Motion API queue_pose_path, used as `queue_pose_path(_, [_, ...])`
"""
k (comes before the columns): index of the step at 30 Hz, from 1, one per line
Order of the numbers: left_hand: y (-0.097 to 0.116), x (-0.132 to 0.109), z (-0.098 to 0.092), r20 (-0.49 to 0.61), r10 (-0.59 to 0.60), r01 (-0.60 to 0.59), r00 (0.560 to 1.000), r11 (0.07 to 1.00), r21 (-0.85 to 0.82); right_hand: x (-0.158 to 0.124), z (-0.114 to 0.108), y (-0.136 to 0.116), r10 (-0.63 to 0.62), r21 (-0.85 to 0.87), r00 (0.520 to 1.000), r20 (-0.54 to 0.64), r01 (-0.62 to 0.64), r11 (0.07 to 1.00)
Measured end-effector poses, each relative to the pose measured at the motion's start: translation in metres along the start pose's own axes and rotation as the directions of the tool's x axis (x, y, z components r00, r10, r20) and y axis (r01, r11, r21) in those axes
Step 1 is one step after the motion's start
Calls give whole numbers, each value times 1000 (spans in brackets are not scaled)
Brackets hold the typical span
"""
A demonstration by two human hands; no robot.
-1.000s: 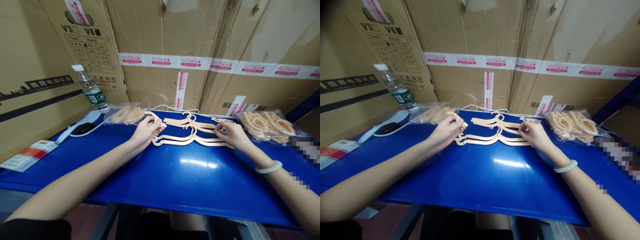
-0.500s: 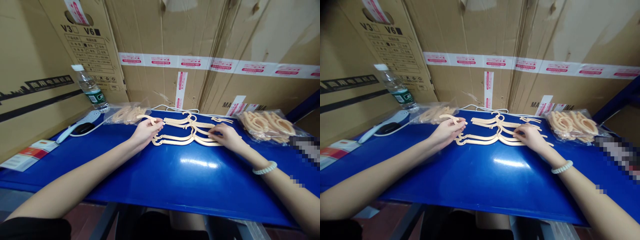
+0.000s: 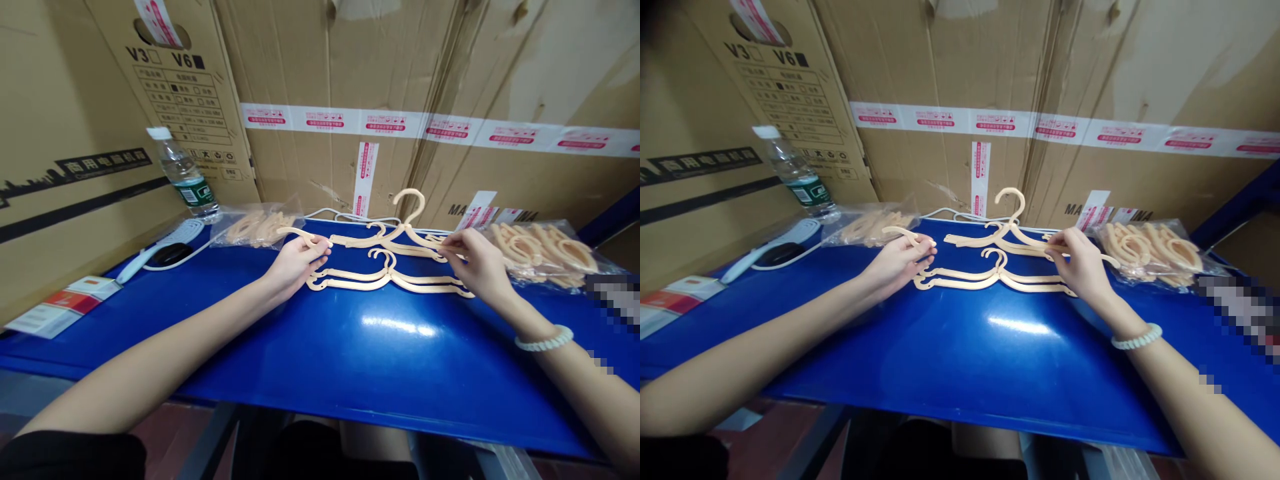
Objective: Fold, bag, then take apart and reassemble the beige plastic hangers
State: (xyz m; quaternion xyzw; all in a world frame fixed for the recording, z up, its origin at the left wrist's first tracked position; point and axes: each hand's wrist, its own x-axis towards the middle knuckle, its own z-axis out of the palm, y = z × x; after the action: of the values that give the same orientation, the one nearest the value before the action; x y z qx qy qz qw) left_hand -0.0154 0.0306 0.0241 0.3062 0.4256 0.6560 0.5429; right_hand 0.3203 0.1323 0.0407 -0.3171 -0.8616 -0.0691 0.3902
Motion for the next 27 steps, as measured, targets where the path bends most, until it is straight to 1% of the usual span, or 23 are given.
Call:
queue_pose_path(6, [-2,-1,-2,113,2,-2,994,1000,3,4,-7,-10,-137,95,989,59,131,987])
queue_pose_path(10, [-1,-3,-1,223,-4,10,975,1000,-28,4,-7,-14,-155,146,982,111,138,980])
queue_pose_path(12, [0,-4,0,253,-24,33,967,999,-31,4,-7,-14,-151,161,981,125,131,978])
queue_pose_path(15, [1,-5,1,260,-56,64,964,998,-22,4,-7,-14,-128,157,983,131,107,982])
queue_pose_path(20, [5,-8,5,233,-92,101,968,995,-23,4,-10,-15,-65,132,990,127,48,990])
queue_pose_path(24, [6,-9,5,222,-98,109,970,993,-37,3,-11,-18,-2,110,992,124,-12,994])
queue_pose_path(27, [6,-8,4,216,-98,110,971,993,-43,3,-11,-19,6,104,993,114,-18,994])
